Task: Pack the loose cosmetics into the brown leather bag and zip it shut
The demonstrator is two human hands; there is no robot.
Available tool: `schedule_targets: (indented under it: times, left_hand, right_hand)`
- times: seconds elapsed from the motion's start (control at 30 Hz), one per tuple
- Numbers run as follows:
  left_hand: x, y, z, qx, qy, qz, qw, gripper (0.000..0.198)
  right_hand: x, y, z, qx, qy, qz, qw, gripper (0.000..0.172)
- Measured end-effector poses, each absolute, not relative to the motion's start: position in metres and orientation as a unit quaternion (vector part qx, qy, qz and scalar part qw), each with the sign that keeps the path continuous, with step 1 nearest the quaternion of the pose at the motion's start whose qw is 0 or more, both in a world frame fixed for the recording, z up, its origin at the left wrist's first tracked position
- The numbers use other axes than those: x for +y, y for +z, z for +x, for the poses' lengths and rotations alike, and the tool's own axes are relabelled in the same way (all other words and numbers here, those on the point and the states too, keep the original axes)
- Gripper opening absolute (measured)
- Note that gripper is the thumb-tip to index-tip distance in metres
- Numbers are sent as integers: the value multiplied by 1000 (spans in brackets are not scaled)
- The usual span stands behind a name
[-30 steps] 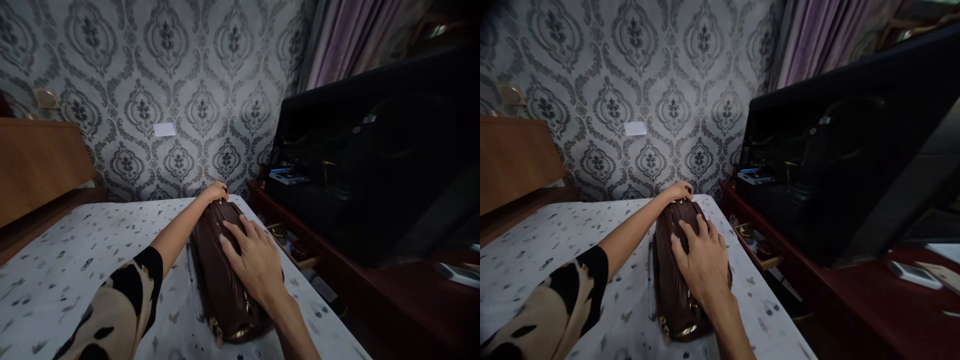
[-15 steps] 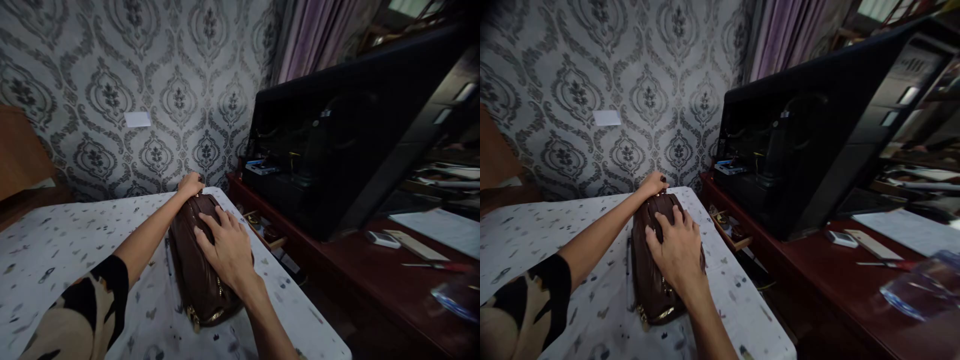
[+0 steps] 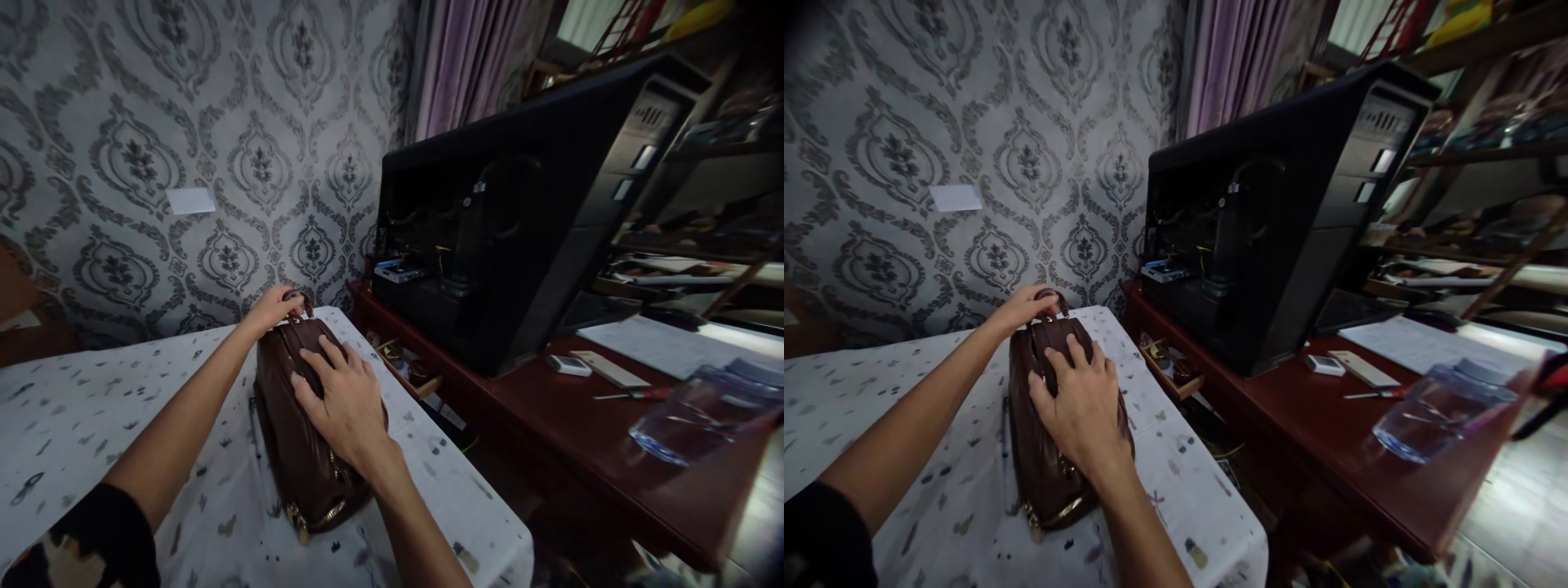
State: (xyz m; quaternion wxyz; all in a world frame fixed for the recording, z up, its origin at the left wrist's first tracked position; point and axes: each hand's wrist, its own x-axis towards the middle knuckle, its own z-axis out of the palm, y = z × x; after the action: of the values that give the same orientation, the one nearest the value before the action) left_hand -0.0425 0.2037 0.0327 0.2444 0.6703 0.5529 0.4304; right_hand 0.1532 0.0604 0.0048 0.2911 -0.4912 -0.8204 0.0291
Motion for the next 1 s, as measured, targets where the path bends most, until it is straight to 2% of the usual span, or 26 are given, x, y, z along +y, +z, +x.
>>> schedule_targets:
  times: [0.13, 0.27, 0.37, 0.57, 1.0]
  left_hand:
    - [178, 21, -56, 560, 456, 642, 256, 25]
    - [154, 11, -62, 546, 473, 624, 299, 39]
    - [147, 10, -62, 538, 478, 615, 322, 42]
    - [150, 13, -57, 548, 463, 606, 343, 32]
    - [155, 9, -60, 583, 460, 592, 314, 23]
  right_hand:
    - [59, 6, 154, -822, 36, -486, 296, 41]
    - [58, 8, 154, -822, 38, -491, 286, 41]
    - [58, 10, 153, -822, 42, -493, 283, 41]
    - [60, 8, 153, -823, 38, -490, 285, 42]
    - [61, 3, 152, -825, 28, -485, 287, 41]
